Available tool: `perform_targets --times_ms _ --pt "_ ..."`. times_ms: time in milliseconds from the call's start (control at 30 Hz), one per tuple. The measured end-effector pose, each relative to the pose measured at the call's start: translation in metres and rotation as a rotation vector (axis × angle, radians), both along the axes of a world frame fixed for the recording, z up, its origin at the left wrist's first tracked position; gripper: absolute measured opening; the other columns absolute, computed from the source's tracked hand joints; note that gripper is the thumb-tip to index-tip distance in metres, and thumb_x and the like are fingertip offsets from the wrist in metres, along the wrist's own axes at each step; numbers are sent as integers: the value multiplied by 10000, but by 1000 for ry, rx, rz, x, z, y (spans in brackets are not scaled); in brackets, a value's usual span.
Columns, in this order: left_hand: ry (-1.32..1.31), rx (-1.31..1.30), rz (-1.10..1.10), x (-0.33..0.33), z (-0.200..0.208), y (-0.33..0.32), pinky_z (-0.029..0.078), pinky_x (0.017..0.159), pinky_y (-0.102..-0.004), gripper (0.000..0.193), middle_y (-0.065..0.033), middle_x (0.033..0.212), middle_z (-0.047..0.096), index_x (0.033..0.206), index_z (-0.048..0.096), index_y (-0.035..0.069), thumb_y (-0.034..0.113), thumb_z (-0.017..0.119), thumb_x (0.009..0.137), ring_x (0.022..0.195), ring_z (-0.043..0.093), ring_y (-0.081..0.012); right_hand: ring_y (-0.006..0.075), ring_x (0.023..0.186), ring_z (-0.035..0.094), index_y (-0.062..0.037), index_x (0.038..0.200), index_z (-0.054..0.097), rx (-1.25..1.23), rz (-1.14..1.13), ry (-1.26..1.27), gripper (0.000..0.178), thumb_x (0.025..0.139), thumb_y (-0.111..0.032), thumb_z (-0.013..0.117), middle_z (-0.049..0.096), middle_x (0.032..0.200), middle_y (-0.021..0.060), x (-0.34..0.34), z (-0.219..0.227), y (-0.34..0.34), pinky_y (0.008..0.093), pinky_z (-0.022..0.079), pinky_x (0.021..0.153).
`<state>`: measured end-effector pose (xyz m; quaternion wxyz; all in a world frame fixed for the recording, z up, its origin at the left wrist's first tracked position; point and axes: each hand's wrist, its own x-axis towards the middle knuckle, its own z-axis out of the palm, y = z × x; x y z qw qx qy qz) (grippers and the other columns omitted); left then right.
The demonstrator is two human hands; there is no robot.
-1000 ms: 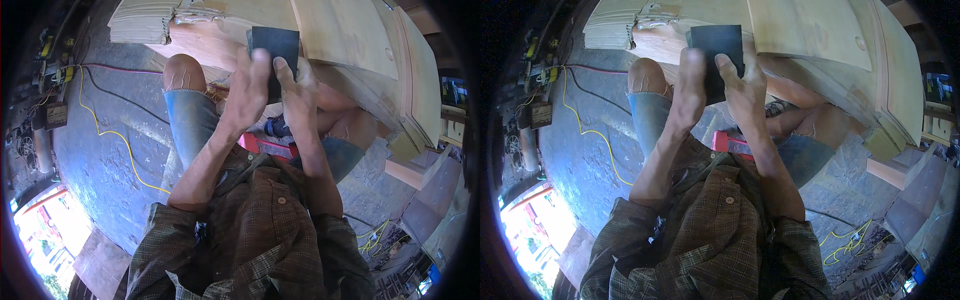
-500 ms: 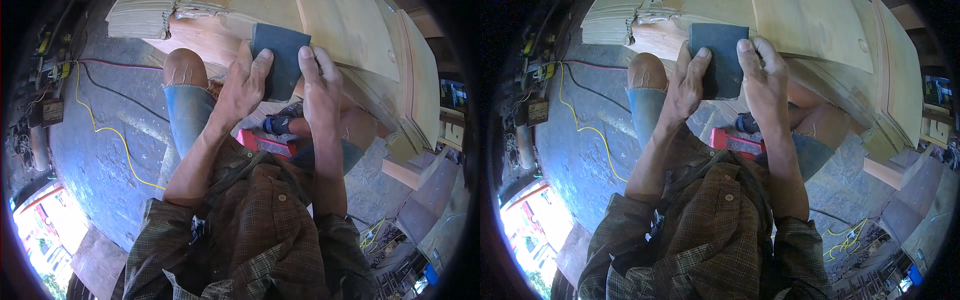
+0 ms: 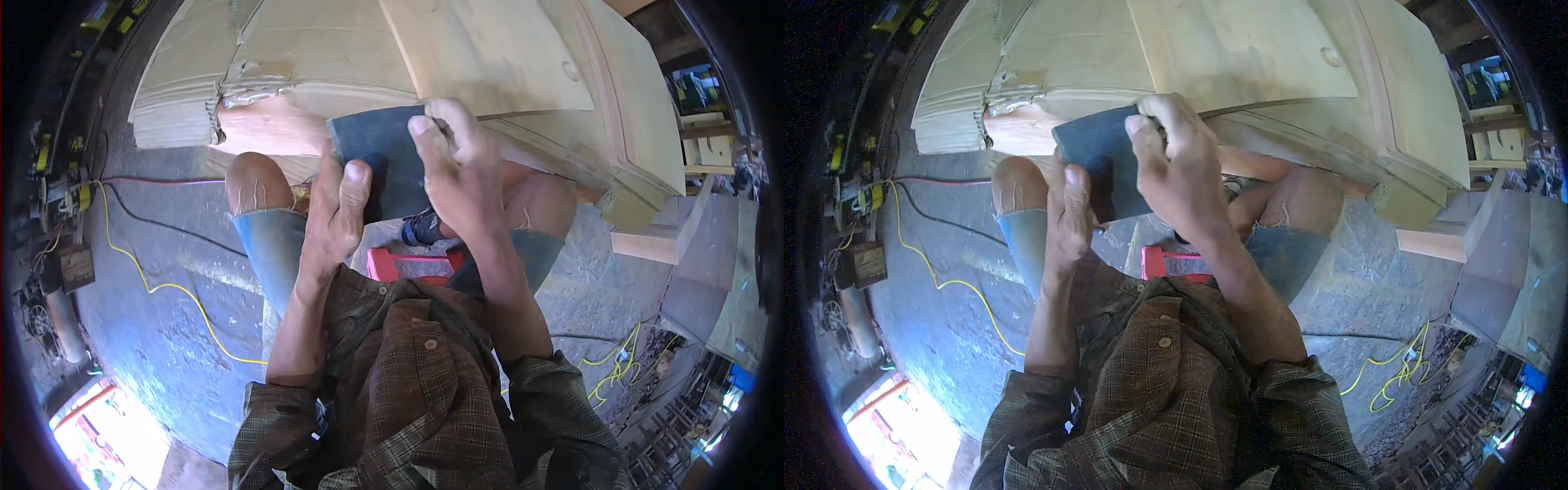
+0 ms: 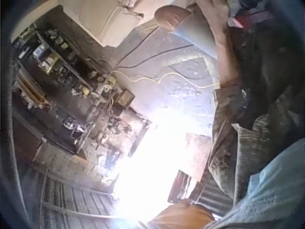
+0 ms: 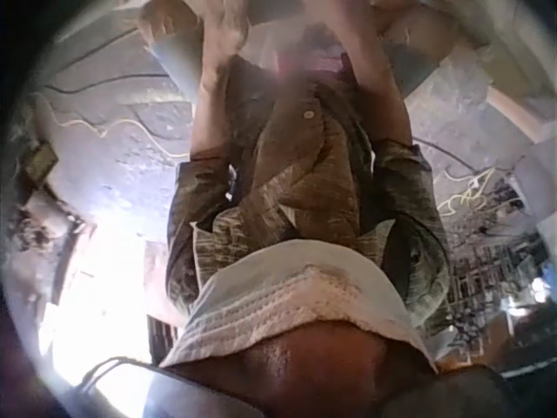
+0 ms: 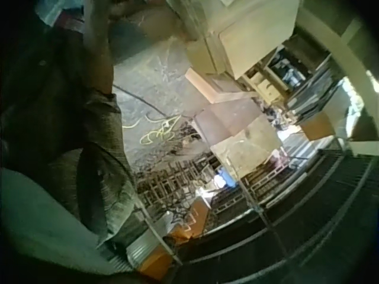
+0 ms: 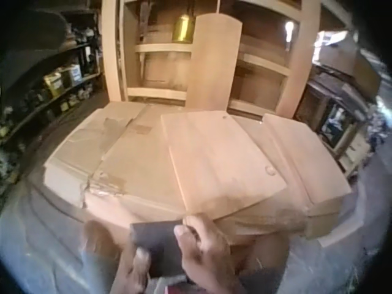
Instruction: The person sits on a small red stool and sands a light-colored wooden board resting on their lap using a sanding block. They repeatedly rub the surface and edges of the board, occasionally flipping it to work on different sides.
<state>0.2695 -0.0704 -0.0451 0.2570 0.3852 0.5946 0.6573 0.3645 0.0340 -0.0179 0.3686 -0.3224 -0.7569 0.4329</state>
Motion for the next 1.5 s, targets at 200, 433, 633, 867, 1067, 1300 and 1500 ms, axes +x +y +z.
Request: perform_targets --times_ms 200,433,633,867,1067,1300,1500 --pt "-61 5 253 0 4 13 381 624 -228 339 4 802 509 987 536 19 335 414 1005 709 431 -71 244 835 615 54 1026 594 -284 121 123 259 868 -150 613 627 917 149 7 4 -12 335 475 753" --pt "-12 48 458 6 16 44 406 665 -249 355 -22 815 524 1002 531 10 337 396 1011 739 452 -96 177 1112 498 77 1390 307 -537 451 688 740 872 -321 654 494 1264 160 12 -7 -27 291 400 939" --pt "-16 87 525 14 9 51 411 684 -295 383 -73 829 528 1028 510 -24 340 389 1011 761 466 -141 155 1010 547 70 1295 446 -881 213 835 537 916 -277 600 576 1145 111 8 -13 -34 281 428 904" --pt "352 89 401 -16 13 35 457 798 -307 314 -125 977 574 1159 514 -35 182 562 936 910 547 -173 92 670 489 38 987 662 -276 -33 247 324 919 -268 582 592 726 32 21 -2 -17 242 400 614" --pt "317 -151 -237 -75 35 13 438 858 -281 228 -50 992 654 1080 650 25 166 614 905 929 569 -125 90 619 476 35 973 656 -142 61 89 310 898 -261 600 554 663 42 25 6 -14 253 412 585" --pt "541 -81 -143 -80 40 13 432 806 -255 134 -11 818 611 882 627 24 152 602 913 845 537 -87 70 591 459 11 913 678 -495 209 174 285 874 -269 642 561 668 -13 21 2 -11 241 372 541" --pt "497 -196 -47 -83 33 17 441 805 -255 149 -15 824 624 944 644 33 174 608 912 854 551 -90 52 587 447 11 954 680 -706 90 214 338 887 -316 631 572 682 -32 21 -7 -7 244 359 528"
